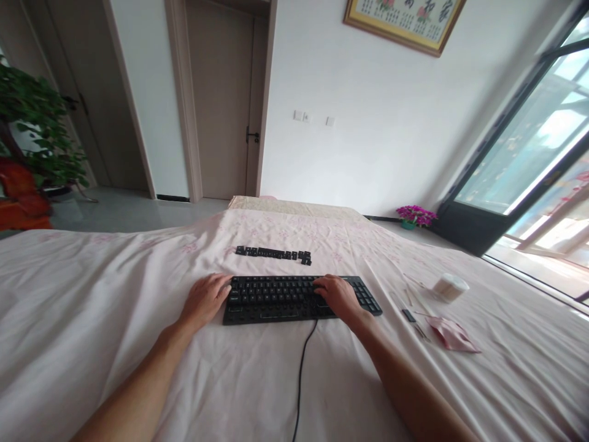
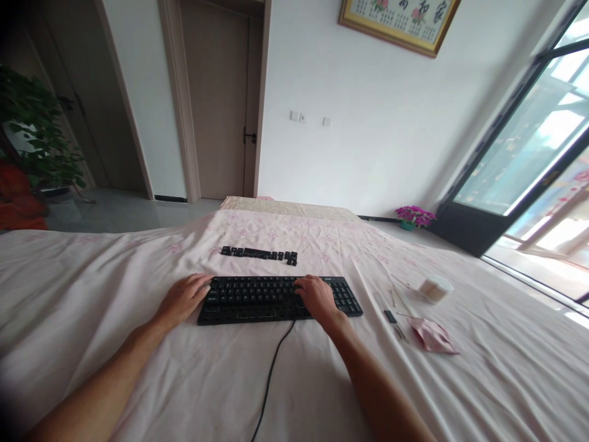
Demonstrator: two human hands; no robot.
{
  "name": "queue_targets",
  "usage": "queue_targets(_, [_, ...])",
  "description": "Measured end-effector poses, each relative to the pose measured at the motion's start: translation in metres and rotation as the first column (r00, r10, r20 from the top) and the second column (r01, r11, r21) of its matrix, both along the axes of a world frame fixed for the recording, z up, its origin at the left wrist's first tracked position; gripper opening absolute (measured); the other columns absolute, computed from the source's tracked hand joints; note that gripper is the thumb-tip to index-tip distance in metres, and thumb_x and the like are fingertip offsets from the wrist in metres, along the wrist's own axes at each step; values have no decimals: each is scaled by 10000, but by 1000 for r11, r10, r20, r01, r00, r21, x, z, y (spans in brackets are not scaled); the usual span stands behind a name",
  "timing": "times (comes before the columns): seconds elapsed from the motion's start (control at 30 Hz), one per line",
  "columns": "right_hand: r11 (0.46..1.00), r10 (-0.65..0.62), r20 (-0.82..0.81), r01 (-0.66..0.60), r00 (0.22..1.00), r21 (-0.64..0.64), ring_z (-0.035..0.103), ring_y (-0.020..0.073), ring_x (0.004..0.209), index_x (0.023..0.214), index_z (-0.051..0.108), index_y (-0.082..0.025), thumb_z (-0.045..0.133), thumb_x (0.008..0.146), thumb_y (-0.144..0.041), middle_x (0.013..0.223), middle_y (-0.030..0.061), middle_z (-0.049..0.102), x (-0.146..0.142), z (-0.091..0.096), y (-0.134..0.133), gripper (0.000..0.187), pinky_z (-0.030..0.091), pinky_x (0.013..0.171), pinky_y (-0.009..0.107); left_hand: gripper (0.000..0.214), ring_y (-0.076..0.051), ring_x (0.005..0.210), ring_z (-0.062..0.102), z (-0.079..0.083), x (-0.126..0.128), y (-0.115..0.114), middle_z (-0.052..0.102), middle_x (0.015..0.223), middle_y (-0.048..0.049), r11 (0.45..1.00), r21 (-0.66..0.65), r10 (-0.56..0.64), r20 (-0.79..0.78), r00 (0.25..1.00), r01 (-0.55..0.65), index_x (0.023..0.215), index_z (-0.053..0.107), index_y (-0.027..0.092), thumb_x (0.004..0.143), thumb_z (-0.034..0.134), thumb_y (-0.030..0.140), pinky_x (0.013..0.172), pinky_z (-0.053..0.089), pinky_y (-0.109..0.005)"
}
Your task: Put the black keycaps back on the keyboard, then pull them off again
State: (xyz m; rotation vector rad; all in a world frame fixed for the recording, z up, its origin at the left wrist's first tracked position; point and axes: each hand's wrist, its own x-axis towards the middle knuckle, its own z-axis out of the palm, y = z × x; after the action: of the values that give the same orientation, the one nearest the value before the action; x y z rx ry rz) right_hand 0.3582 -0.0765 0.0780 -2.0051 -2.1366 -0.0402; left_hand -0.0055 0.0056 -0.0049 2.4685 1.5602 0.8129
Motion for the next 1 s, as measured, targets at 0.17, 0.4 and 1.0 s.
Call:
queue_targets(0.17, [998, 11, -91, -5, 996, 61, 609, 163, 940, 1014, 720, -294, 553, 872, -313, 1016, 12, 659, 4, -8, -2, 221, 410, 788, 232, 404, -208, 1169, 524, 1, 0, -1, 589, 1273, -46, 1000, 8, 1, -8, 1000, -1, 1234, 579, 240, 908, 374, 362, 1030, 374, -376])
queue_targets(0.4, [985, 102, -247, -63, 963, 163, 594, 172, 920, 965, 742, -305, 602, 846, -343, 916, 7, 649, -2, -26, -5, 187, 433, 814, 255, 407, -209, 1153, 537, 2, 0, -1, 597, 1255, -44, 1000, 19, 2, -9, 1000, -2, 1228, 586, 232, 904, 375, 361, 1028, 383, -367])
queue_targets(1.0, [974, 171, -121, -150, 978, 170, 584, 167, 861, 1009, 737, -299, 588, 877, -346, 895, 18, 652, -8, -28, -9, 205, 423, 818, 266, 385, -205, 1150, 535, 0, 0, 0, 604, 1252, -32, 1000, 17, 13, 5, 1000, -13, 1212, 594, 258, 896, 395, 352, 1025, 381, -363])
